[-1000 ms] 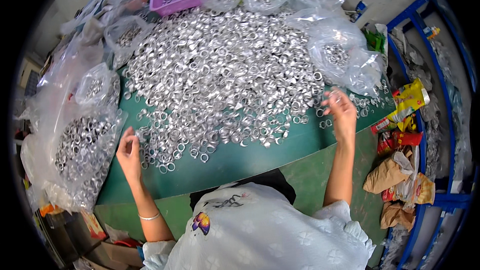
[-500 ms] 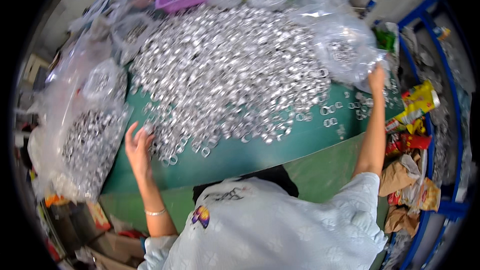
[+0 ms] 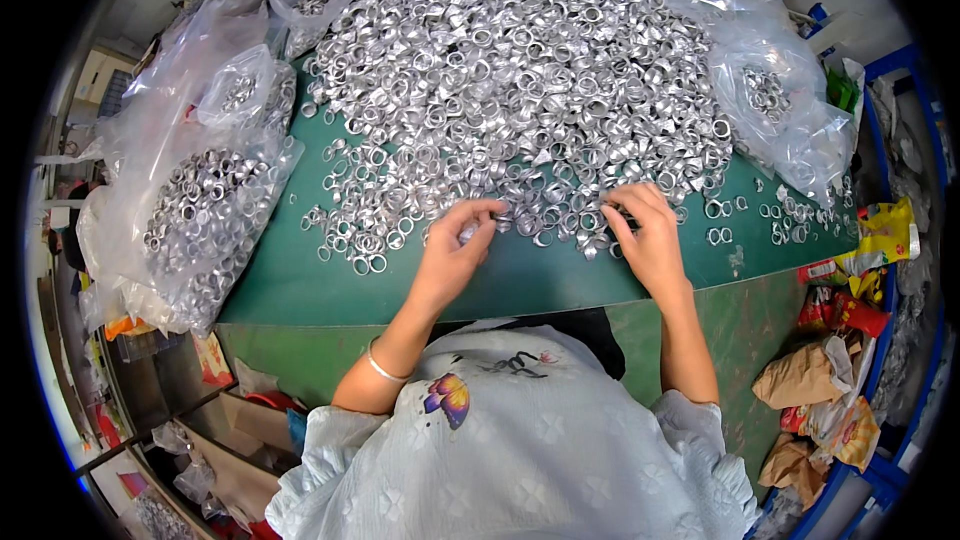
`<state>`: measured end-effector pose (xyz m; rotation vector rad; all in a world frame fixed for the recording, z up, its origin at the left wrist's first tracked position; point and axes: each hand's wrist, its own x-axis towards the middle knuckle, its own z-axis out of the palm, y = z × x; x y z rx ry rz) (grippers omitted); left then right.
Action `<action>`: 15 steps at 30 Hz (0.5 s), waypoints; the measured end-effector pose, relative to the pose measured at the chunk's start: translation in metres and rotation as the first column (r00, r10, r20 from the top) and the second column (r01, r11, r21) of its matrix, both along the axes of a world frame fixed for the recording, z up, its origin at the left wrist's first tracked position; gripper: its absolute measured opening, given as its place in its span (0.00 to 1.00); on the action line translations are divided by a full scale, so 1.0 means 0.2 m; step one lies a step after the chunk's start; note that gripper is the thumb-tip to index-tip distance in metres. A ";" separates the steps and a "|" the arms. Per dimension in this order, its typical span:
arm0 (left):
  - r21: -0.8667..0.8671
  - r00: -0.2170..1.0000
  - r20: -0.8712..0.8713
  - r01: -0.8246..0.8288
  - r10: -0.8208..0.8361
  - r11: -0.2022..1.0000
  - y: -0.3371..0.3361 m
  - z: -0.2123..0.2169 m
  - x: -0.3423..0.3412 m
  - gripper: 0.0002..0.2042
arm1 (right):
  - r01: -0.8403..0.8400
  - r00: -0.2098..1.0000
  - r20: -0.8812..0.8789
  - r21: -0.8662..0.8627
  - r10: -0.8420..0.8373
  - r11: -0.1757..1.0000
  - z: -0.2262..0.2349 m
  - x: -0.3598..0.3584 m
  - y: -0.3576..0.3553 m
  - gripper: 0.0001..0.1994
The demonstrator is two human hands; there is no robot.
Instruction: The person sorts and organizes small metal eyelets from a large pile on a workspace, picking them up by hand and grouping them into smaller clusters.
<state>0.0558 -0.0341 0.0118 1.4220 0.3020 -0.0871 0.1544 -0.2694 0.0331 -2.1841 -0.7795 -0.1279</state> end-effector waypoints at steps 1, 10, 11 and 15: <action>0.234 0.998 0.059 -0.006 -0.008 0.972 0.00 0.01 0.01 0.15 | 0.030 0.999 0.031 -0.020 -0.030 0.999 0.00 0.00 0.02 0.07; 0.052 0.992 0.068 -0.112 0.109 0.992 0.09 0.03 -0.06 0.11 | 0.146 0.987 0.094 -0.153 -0.133 0.977 -0.03 -0.03 0.06 0.09; 0.241 0.989 0.077 -0.138 0.123 0.961 0.09 0.04 -0.07 0.10 | 0.191 0.980 0.094 -0.181 -0.176 0.965 -0.02 -0.05 0.06 0.09; 0.703 0.959 0.256 -0.269 0.120 0.658 0.08 0.04 -0.06 0.05 | 0.313 0.950 0.064 -0.171 -0.306 0.934 -0.04 -0.02 -0.04 0.07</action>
